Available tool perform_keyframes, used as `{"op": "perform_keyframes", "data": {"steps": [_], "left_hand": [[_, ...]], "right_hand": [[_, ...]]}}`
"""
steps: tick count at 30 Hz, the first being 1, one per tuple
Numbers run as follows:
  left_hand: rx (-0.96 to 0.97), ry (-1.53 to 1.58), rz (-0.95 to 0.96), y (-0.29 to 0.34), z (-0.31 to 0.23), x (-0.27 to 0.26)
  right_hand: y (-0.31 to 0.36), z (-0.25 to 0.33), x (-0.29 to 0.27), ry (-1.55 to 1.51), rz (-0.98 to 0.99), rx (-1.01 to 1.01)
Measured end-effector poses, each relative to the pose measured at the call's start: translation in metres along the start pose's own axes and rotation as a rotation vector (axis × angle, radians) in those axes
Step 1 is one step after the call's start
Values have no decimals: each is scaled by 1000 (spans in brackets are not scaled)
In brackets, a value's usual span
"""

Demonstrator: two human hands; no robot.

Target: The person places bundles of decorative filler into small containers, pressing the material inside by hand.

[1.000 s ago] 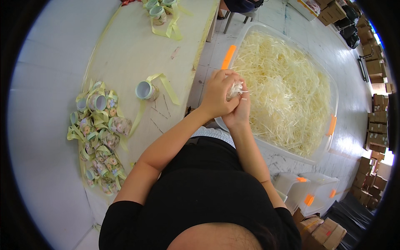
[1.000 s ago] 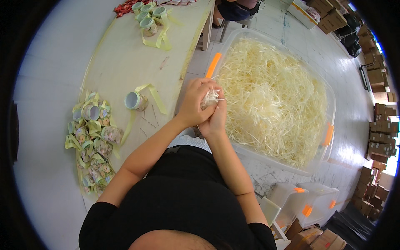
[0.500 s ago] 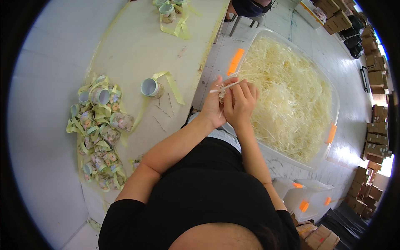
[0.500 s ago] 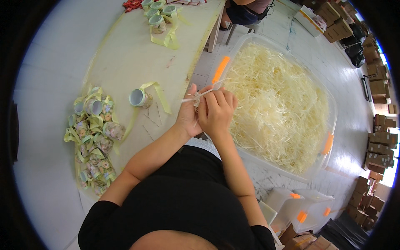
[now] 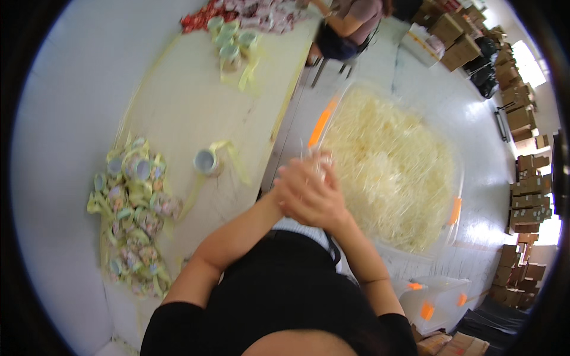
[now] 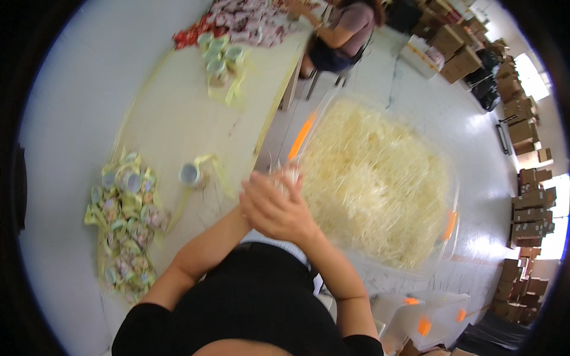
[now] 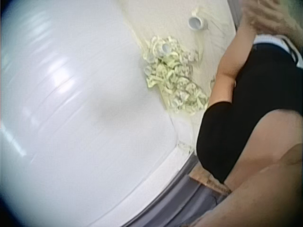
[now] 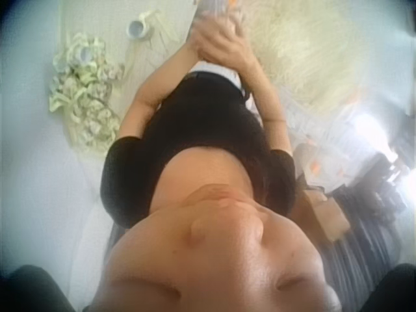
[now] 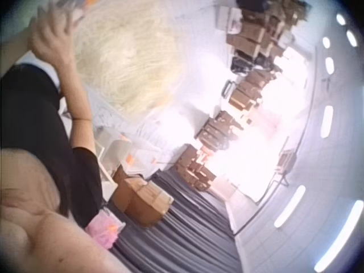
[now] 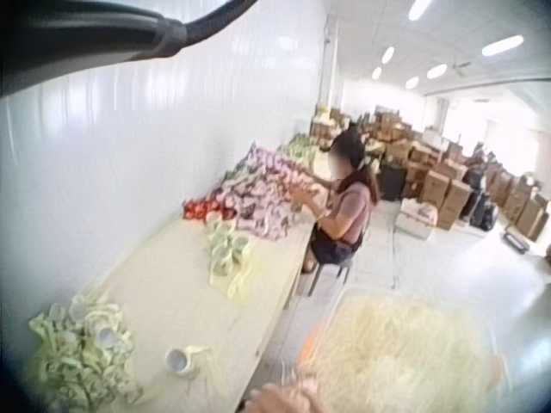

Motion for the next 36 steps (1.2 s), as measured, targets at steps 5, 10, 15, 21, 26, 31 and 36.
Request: {"op": "perform_keyframes", "data": {"steps": [5, 10, 15, 21, 26, 31, 36], "left_hand": [[-107, 48, -72, 17, 15, -8], [-120, 100, 95, 12, -3, -24], [-11, 118, 28, 23, -12, -16], [51, 217, 32, 39, -16, -36], [139, 80, -155, 70, -30, -73], [1176, -768, -574, 153, -130, -137], [1444, -1430, -706, 147, -190, -162]], "right_hand": [[11, -40, 20, 84, 234, 198], [18, -40, 33, -220, 180, 375], [13, -31, 41, -330, 199, 397], [25, -20, 69, -423, 288, 230], [53, -12, 93, -706, 133, 564], [89, -1, 120, -1740, 6, 1545], [103, -6, 140, -2265, -169, 1729]]}}
Point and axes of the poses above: each hand's wrist, its own y-axis away from the middle knuckle, its own x-axis out of the palm, z = x × y, the point moved 5 cm from there along -y, towards the middle knuckle, and after that the axes turned 13 degrees about y, right-handed, at the moved point
